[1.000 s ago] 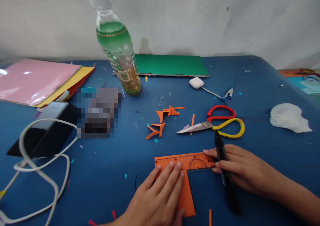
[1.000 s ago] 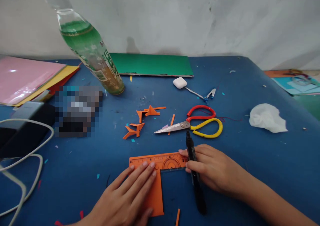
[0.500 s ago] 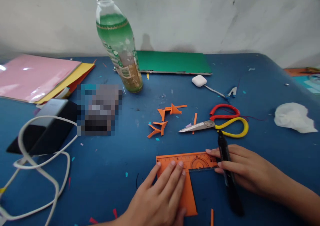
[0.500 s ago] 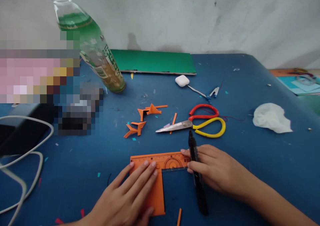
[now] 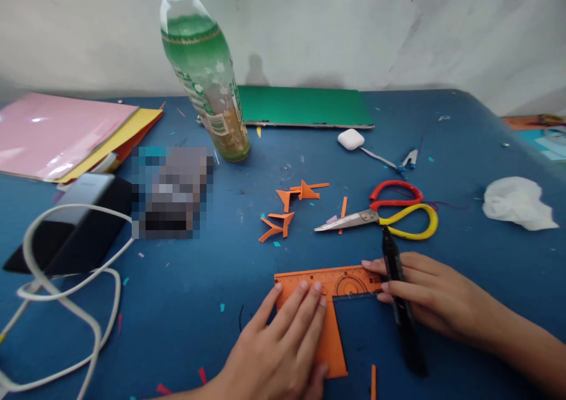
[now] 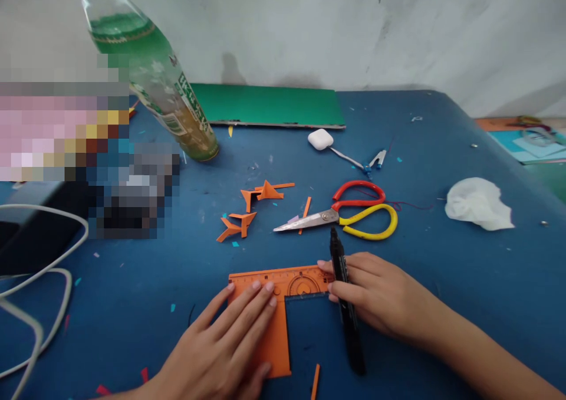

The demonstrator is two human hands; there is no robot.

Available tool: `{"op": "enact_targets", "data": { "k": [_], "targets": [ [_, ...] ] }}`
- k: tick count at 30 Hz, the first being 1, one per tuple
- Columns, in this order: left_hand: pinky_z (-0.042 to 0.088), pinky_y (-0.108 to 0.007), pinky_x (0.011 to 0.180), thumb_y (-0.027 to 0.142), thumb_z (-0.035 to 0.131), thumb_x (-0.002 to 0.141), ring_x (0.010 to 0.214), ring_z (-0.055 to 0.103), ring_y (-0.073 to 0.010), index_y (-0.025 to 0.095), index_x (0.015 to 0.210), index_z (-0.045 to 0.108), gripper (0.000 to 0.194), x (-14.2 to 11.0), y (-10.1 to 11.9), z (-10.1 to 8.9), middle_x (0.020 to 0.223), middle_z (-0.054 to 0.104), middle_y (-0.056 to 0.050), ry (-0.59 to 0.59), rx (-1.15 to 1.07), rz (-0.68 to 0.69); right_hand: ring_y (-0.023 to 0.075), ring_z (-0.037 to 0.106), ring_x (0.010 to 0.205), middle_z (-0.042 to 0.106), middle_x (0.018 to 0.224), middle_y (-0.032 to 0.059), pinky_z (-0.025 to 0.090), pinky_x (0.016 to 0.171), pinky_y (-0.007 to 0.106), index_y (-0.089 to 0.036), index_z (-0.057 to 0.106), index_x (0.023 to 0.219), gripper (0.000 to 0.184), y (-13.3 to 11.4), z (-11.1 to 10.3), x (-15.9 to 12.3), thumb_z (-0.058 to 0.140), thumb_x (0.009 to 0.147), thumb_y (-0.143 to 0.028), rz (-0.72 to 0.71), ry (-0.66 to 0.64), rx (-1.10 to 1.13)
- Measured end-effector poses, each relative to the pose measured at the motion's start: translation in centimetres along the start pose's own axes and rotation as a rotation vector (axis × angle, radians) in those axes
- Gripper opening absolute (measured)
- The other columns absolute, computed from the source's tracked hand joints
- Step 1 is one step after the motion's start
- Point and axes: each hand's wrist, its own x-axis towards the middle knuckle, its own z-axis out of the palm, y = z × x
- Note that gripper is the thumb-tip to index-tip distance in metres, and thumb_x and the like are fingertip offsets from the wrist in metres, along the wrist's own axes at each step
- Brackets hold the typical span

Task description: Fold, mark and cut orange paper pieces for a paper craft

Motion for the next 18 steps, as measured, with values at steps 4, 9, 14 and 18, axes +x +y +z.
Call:
{"op": "enact_targets", "data": {
  "k": [4, 9, 14, 18],
  "targets": [
    [0.010, -0.036, 0.109, 0.040, 0.038, 0.088, 0.124, 0.037, -0.0198, 0.012, 0.122, 0.052, 0.046, -0.07, 0.12, 0.32, 0.130, 0.050, -0.005, 0.051, -0.022, -0.031, 0.0185, 0.063, 0.092, 0.067, 0.103, 0.0109, 0.054, 0.074, 0.031, -0.019, 0.055, 0.096, 0.019, -0.21, -0.33, 0.46, 0.040, 0.088, -0.012, -0.008, 0.017, -0.020],
    [0.010, -0.035, 0.110, 0.041, 0.040, 0.087, 0.125, 0.036, -0.0187, 0.012, 0.122, 0.052, 0.047, -0.12, 0.25, 0.69, 0.131, 0.050, -0.005, 0.055, -0.031, -0.049, 0.0181, 0.064, 0.090, 0.068, 0.101, 0.0103, 0.054, 0.073, 0.030, -0.020, 0.057, 0.095, 0.020, -0.32, -0.44, 0.70, 0.040, 0.088, -0.012, 0.000, 0.025, -0.023],
    [0.008, -0.034, 0.110, 0.043, 0.040, 0.087, 0.124, 0.037, -0.0179, 0.013, 0.121, 0.053, 0.047, -0.16, 0.27, 0.59, 0.129, 0.052, -0.004, 0.052, -0.039, -0.049, 0.0172, 0.062, 0.095, 0.066, 0.105, 0.0097, 0.053, 0.078, 0.030, -0.021, 0.058, 0.097, 0.023, -0.17, -0.25, 0.28, 0.041, 0.085, -0.010, 0.011, 0.025, 0.009],
    [0.008, -0.034, 0.110, 0.042, 0.042, 0.086, 0.123, 0.038, -0.0182, 0.012, 0.121, 0.052, 0.047, -0.14, 0.22, 0.53, 0.129, 0.051, -0.004, 0.063, -0.048, -0.046, 0.0171, 0.062, 0.095, 0.066, 0.105, 0.0094, 0.053, 0.078, 0.031, -0.021, 0.059, 0.096, 0.022, -0.20, -0.20, 0.22, 0.041, 0.086, -0.011, 0.027, 0.008, 0.000]
  ]
}}
